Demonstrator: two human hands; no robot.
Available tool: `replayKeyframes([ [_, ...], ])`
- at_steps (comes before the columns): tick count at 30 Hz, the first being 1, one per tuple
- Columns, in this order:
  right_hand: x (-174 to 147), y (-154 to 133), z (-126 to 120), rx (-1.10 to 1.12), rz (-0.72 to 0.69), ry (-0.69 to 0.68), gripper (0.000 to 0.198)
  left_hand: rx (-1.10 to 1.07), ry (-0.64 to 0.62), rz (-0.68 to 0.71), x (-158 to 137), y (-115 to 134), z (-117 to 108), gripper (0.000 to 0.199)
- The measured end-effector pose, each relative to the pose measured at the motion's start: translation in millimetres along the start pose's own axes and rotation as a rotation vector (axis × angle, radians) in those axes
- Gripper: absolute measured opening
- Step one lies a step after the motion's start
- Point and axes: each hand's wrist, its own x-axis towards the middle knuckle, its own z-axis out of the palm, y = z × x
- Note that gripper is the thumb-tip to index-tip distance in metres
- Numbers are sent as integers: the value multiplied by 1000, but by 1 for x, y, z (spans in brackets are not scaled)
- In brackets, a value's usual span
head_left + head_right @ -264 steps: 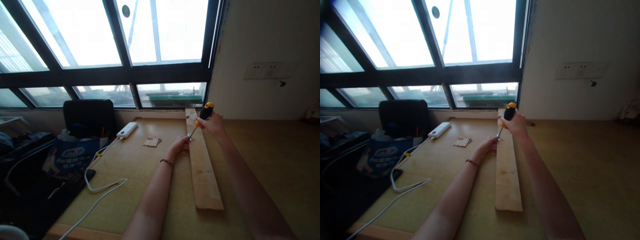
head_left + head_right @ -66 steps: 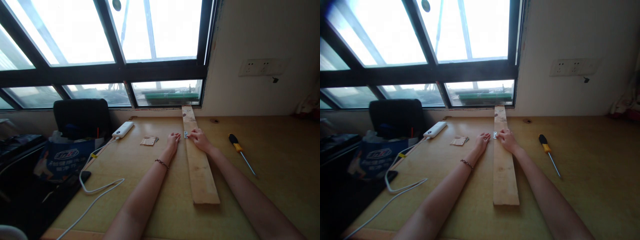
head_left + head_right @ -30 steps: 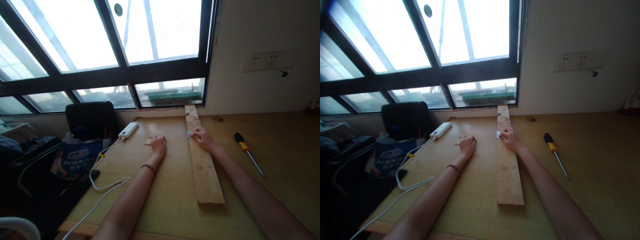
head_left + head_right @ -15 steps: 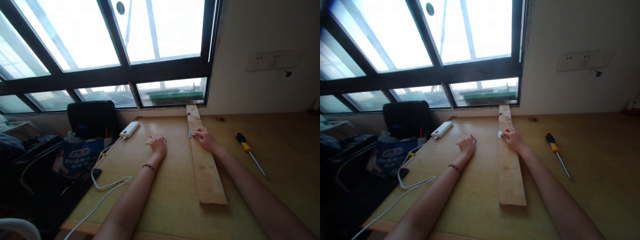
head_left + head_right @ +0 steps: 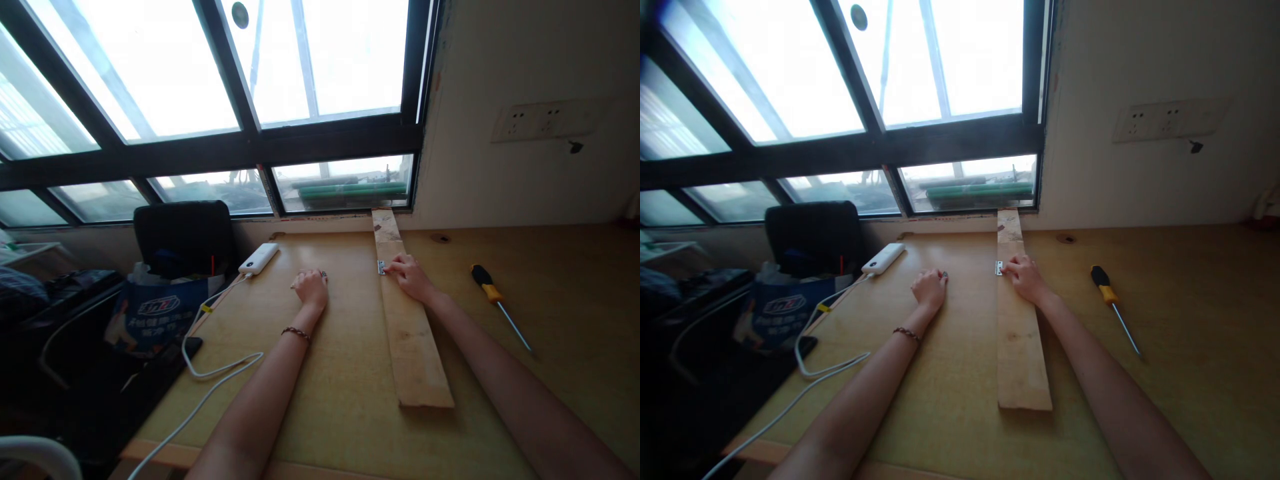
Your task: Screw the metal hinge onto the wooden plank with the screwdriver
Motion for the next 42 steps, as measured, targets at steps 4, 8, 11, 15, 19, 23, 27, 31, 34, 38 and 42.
replayKeyframes([
  [4, 0, -1, 0, 0, 5, -4, 23, -9, 2, 24, 0, -1, 1, 21],
  [8, 0, -1, 0, -4, 3, -1, 22, -25, 7, 51, 0, -3, 4, 21],
  [11, 0, 0, 0, -2, 3, 0, 21, -36, 15, 59, 0, -3, 6, 21],
  [15, 0, 1, 0, -11, 8, -4, 25, -47, 15, 64, 1, -3, 6, 21],
  [19, 1, 2, 1, -14, 7, -11, 24, -96, 57, 79, 0, -1, 1, 19],
  [23, 0, 1, 1, -16, 5, -6, 21, -369, 119, 185, -7, 11, -4, 20],
  [27, -1, -1, 0, -15, 12, -3, 19, -947, -97, 154, -23, 44, -2, 16],
  [31, -1, -2, -1, -26, 6, -2, 20, -1594, -570, -220, -31, 87, 6, 20],
  [34, -1, -2, -1, -38, 1, 2, 21, -1870, -710, -385, -33, 109, 13, 19],
  [38, -1, -4, -2, -59, 4, 1, 22, -1961, -576, -353, -40, 118, 17, 21],
  [42, -1, -5, -3, -72, 10, -6, 25, -1944, -477, -279, -48, 116, 17, 30],
])
